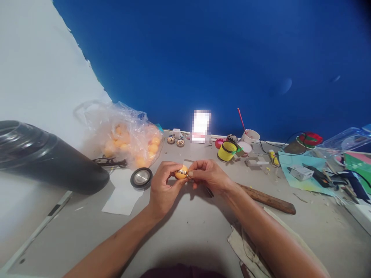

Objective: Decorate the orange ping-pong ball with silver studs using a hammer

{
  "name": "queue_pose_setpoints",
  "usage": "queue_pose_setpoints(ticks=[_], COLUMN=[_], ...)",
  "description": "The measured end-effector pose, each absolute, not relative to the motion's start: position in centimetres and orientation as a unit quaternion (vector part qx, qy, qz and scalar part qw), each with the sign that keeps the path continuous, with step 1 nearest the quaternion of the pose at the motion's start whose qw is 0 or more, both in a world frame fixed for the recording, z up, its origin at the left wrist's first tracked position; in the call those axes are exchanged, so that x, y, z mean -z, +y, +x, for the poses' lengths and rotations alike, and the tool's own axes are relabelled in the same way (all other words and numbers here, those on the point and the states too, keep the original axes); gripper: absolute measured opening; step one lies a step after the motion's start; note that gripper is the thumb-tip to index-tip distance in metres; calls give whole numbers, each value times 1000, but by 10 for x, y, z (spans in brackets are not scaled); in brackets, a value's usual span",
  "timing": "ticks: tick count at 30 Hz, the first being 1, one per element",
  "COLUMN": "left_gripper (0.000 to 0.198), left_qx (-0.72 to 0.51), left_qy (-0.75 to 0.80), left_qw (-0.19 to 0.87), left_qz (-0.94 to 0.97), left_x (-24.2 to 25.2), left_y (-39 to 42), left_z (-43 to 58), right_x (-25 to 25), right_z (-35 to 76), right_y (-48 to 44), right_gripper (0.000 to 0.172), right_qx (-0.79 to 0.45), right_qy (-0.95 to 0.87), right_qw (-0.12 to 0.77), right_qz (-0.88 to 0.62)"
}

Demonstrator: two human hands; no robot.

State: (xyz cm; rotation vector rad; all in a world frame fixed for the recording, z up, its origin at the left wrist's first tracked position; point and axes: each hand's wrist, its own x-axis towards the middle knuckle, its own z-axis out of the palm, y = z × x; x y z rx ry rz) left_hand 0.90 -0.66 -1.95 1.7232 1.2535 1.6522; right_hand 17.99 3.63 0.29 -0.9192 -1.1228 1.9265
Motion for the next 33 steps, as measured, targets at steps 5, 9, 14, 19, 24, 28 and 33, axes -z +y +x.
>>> queue_pose_setpoints(ticks=[5,9,14,19,24,28,33], left_gripper=[26,26,31,39,34,21,21], left_qx=[-601,-597,-564,-527,-536,-545,-551], left_qy=[443,444,445,439,422,421,418], left_qw=[233,303,425,548,577,588,594], left_qz=[623,595,551,478,449,424,410], left_x=[19,15,9,4,7,12,13], left_y=[-7,-9,-11,-11,-7,-3,-1], left_z=[11,13,14,14,11,8,7], right_x=[-5,-9,-6,-5,-29,-42,-26], right_z=[180,185,193,200,227,250,243], right_y=[37,38,40,44,48,51,54], right_gripper=[28,32,33,36,28,25,35], right_qx=[-754,-750,-725,-721,-564,-263,-146], right_qy=[-438,-453,-517,-539,-666,-786,-803], right_qw=[349,338,310,299,232,7,-146], right_qz=[-343,-343,-333,-316,-430,-559,-560])
